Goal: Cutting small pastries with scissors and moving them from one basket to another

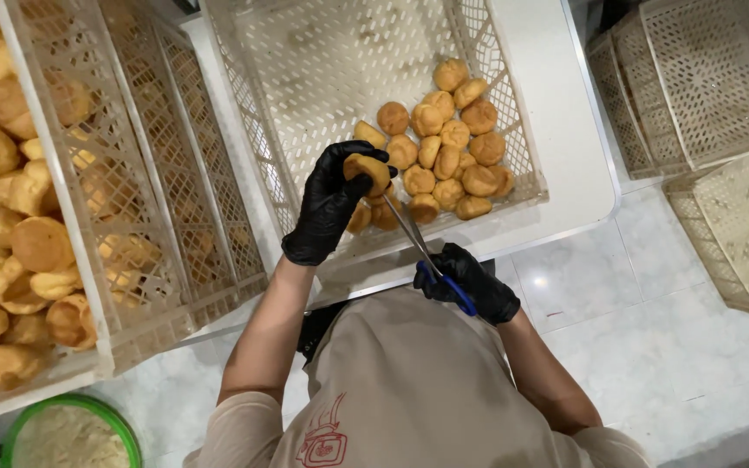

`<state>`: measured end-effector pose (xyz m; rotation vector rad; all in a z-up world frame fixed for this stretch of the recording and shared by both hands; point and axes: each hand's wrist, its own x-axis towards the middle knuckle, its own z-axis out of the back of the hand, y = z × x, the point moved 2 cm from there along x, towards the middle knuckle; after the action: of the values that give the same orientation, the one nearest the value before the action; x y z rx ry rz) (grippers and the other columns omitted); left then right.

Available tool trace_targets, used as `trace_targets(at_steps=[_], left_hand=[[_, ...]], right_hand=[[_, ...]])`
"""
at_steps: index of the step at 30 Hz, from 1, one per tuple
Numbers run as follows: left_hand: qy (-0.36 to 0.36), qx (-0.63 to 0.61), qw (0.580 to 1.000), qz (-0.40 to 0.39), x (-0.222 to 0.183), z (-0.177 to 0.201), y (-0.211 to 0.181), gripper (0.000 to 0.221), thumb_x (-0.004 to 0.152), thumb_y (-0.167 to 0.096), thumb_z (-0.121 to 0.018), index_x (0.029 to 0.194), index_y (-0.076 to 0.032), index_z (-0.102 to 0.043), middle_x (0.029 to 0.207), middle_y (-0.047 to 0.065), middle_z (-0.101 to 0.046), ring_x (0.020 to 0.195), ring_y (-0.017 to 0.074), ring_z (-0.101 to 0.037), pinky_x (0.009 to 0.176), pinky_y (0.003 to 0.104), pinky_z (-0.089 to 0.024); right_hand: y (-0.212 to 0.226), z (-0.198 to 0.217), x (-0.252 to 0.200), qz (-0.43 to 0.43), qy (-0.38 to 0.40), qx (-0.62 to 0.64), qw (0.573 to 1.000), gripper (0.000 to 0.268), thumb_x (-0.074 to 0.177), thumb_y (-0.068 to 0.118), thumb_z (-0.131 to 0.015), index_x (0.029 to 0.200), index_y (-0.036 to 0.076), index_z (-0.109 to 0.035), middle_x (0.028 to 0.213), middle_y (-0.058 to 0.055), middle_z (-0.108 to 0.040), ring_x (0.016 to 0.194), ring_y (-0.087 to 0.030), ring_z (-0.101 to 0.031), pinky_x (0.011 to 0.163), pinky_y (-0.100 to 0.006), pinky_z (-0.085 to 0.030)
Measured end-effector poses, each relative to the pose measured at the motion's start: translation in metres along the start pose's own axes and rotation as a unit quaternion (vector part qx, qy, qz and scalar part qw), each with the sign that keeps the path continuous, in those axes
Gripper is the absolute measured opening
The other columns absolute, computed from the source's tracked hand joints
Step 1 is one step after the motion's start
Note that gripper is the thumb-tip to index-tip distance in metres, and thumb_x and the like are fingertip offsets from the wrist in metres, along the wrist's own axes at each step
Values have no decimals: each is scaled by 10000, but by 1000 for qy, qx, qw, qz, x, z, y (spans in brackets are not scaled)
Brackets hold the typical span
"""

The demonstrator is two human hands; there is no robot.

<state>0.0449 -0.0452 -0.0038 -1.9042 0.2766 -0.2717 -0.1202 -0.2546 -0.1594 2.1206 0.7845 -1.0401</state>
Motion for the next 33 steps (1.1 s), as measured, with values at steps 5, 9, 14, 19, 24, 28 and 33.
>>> trace_targets(at_steps=[5, 9, 14, 19, 24, 28, 33], left_hand=[[-2, 42, 999, -31, -2, -6, 6, 452, 948, -84, -734, 1377, -42, -596, 1320, 156, -662, 1234, 219, -632, 1090, 393, -493], [16, 98, 995, -33, -1, -4, 6, 464, 934, -75, -742, 1376, -31, -606, 1320, 157, -665, 1246, 240, -634, 1090, 394, -490], [-7, 143, 989, -25, -6, -18, -6, 468, 922, -162, -807, 1341, -48, -635, 1246, 128, -679, 1203, 208, -623, 1100, 417, -456], [52, 227, 972, -9, -10, -21, 4, 478, 868, -200, -837, 1295, -63, -672, 1234, 150, -704, 1223, 283, -648, 1098, 429, -463], [97, 235, 966, 41, -13, -25, 10, 519, 856, -301, -835, 1320, -142, -664, 1238, 81, -715, 1227, 230, -653, 1112, 373, -465], [105, 273, 955, 41, -17, -29, 10, 570, 865, -321, -830, 1347, -99, -622, 1241, 154, -698, 1226, 290, -650, 1099, 428, -462], [108, 257, 958, 64, -18, -25, 2, 594, 896, -335, -795, 1371, -45, -587, 1250, 240, -681, 1229, 394, -628, 1100, 505, -439]], right_hand=[[3, 3, 4, -39, -41, -12, 998, 314, 951, 303, -674, 903, -2, -614, 836, -284, -691, 752, -534, -704, 624, -573, -601], [13, -14, -14, -41, -44, -1, 998, 332, 981, 330, -637, 911, 9, -591, 827, -239, -677, 744, -501, -698, 605, -537, -597], [-2, 5, -3, -20, 15, -44, 999, 280, 944, 222, -684, 1021, -24, -574, 935, -330, -669, 878, -554, -705, 662, -604, -601], [9, -25, -13, -23, -2, -51, 998, 279, 938, 275, -671, 952, 10, -584, 840, -275, -683, 763, -486, -712, 628, -539, -599], [4, -19, -23, 222, 125, -363, 896, 598, 659, 55, -944, 1110, 2, -555, 1037, -259, -714, 1033, -418, -722, 759, -475, -653], [9, -14, -26, 277, 140, -336, 889, 520, 674, 40, -927, 1021, 8, -541, 924, -259, -684, 912, -416, -710, 663, -461, -624], [15, -12, -28, 346, 162, -298, 875, 438, 693, 21, -905, 906, 17, -522, 779, -259, -644, 757, -413, -695, 540, -443, -587]])
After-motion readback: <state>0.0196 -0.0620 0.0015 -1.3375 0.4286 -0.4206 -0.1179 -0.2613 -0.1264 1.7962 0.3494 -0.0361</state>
